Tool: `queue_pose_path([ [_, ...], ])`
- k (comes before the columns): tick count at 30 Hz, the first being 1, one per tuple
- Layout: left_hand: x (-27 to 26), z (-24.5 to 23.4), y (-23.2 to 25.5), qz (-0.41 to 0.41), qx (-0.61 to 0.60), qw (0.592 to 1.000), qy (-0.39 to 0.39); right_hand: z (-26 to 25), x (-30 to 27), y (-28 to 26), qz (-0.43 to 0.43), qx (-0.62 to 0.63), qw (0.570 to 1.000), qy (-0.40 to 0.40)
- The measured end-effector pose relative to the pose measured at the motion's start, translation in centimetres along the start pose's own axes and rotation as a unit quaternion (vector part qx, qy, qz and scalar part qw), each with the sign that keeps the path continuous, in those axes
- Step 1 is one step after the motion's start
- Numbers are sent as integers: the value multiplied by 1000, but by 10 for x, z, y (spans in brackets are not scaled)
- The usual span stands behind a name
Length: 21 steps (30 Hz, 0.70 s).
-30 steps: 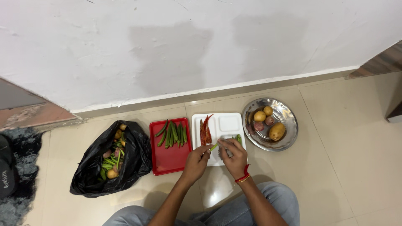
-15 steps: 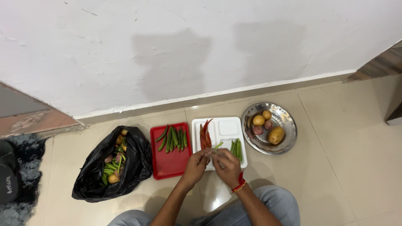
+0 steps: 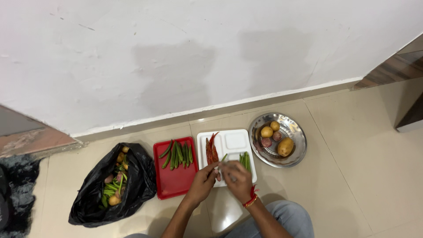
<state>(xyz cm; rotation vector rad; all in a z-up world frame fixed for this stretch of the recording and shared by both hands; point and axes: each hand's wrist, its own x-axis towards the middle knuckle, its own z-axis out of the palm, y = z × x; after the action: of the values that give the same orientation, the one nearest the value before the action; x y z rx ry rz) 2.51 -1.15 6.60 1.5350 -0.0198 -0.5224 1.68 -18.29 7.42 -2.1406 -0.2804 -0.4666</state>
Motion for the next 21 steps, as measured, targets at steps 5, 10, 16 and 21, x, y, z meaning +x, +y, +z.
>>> queue_pose_path([
  [5,4,-4,-8,-32,-19,999,-22,-1,5,4,53,19,998,24],
  [10,-1,-4,3,-51,-54,997,-19,-5,3,-3,-48,26,998,-18],
  [16,-3,4,1,-70,-45,996,-26,-16,13,30,125,0,992,23],
  [21,1,17,-15,-25,172,984,37,-62,17,68,93,30,982,162],
])
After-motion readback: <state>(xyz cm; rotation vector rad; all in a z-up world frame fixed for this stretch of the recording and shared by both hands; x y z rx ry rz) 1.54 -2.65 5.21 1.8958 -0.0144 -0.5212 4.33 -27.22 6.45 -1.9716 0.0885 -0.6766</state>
